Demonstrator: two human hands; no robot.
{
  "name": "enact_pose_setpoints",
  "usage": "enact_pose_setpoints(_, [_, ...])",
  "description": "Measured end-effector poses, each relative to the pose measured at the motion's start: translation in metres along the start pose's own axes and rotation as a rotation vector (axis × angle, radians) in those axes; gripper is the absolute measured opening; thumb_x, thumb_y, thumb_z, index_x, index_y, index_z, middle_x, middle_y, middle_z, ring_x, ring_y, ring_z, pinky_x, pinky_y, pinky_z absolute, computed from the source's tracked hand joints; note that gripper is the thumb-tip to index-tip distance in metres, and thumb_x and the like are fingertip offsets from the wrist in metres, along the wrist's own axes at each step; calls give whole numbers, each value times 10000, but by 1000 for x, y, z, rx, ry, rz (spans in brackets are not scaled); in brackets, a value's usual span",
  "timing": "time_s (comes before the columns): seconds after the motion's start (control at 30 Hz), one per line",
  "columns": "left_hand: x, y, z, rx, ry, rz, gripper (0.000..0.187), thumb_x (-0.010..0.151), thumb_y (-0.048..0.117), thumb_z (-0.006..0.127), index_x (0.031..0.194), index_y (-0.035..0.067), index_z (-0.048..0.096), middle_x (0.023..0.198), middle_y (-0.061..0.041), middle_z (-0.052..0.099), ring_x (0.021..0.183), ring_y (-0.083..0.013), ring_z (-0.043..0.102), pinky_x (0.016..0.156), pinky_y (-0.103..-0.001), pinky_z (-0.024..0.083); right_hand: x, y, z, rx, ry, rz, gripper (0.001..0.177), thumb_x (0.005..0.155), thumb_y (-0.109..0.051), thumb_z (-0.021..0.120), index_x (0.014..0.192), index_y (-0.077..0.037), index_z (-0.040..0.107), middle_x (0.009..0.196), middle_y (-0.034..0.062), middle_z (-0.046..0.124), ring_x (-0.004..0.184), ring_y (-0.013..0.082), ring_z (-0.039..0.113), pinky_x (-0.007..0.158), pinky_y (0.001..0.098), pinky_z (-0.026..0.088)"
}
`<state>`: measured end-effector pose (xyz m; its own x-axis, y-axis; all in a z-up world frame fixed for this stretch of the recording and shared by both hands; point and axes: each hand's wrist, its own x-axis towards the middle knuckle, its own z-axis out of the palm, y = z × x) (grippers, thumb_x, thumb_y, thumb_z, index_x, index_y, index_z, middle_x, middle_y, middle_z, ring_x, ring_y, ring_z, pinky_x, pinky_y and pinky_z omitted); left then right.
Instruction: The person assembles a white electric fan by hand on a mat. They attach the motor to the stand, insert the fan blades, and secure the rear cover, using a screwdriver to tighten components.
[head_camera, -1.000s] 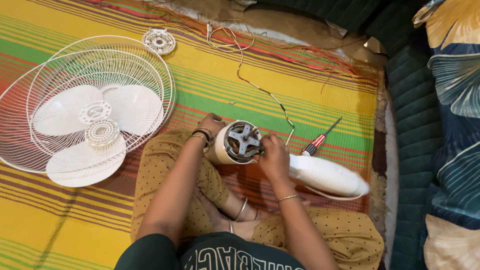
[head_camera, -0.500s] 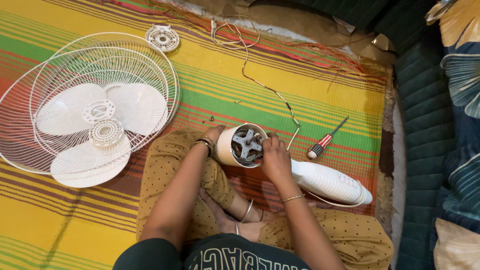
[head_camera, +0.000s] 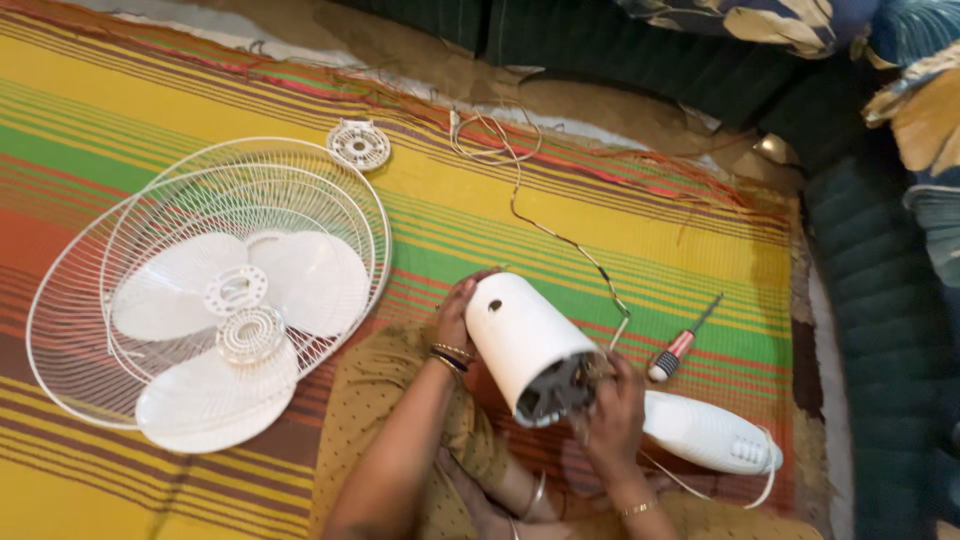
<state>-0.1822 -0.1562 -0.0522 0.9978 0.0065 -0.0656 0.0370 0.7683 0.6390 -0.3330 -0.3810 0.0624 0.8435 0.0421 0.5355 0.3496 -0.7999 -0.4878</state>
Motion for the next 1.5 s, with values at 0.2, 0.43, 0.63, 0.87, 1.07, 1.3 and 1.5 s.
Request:
enact_pose_setpoints(0.2, [3,26,-8,-283,-191,22,278,941,173,755,1135,10,642,1350,-206,657,1248,-299,633,1068,-491,526,-3,-13,18,22,45,-55,625,591,-16,773,1186,34,589,1365,234,465,1283,439,466,1064,507,432])
enact_pose_setpoints(0.43, [0,32,2,-170,-272,81,325,909,122,791,1181,44,631,1355,-175,654,1273,-288,615,1105,-472,507,-1,-7,25,-9,3,5,648,613,18,766,1234,38,578,1390,186,515,1295,400,492,1094,490,428])
enact_pose_setpoints(0.63, [-5,39,25,-236,-267,85,404,886,154,834,1210,57,612,1413,-160,610,1351,-301,571,1169,-485,460,11,0,9,91,73,250,416,747,19,742,1146,10,625,1397,201,585,1187,328,608,953,383,496])
enact_pose_setpoints(0.87, [-21,44,36,-102,-437,-311,1053,743,284,854,1608,135,272,1542,-113,469,1406,-283,479,1165,-411,422,42,23,-26,75,-15,369,539,619,151,657,1139,12,684,1338,175,651,1250,344,611,1054,404,460])
enact_pose_setpoints(1.07, [-29,7,35,-113,-357,-551,983,798,272,807,1606,93,277,1500,-172,495,1365,-325,505,1117,-450,453,46,71,-36,-24,-348,518,455,707,88,671,1149,-21,669,1238,167,683,1192,335,631,999,374,498])
enact_pose_setpoints(1.3, [-32,7,30,-52,-378,-503,1036,734,305,839,1588,100,289,1474,-156,512,1359,-321,519,1132,-451,453,54,60,-75,627,-600,777,583,809,-10,673,1373,-57,533,1334,137,610,1252,278,551,1037,374,445])
enact_pose_setpoints(1.5, [-40,22,46,48,-423,-476,1204,576,358,916,1578,114,295,1425,-176,518,1321,-343,532,1112,-490,460,61,26,-88,445,-172,103,637,838,-252,758,1337,13,464,1377,168,441,1296,302,423,1065,401,379])
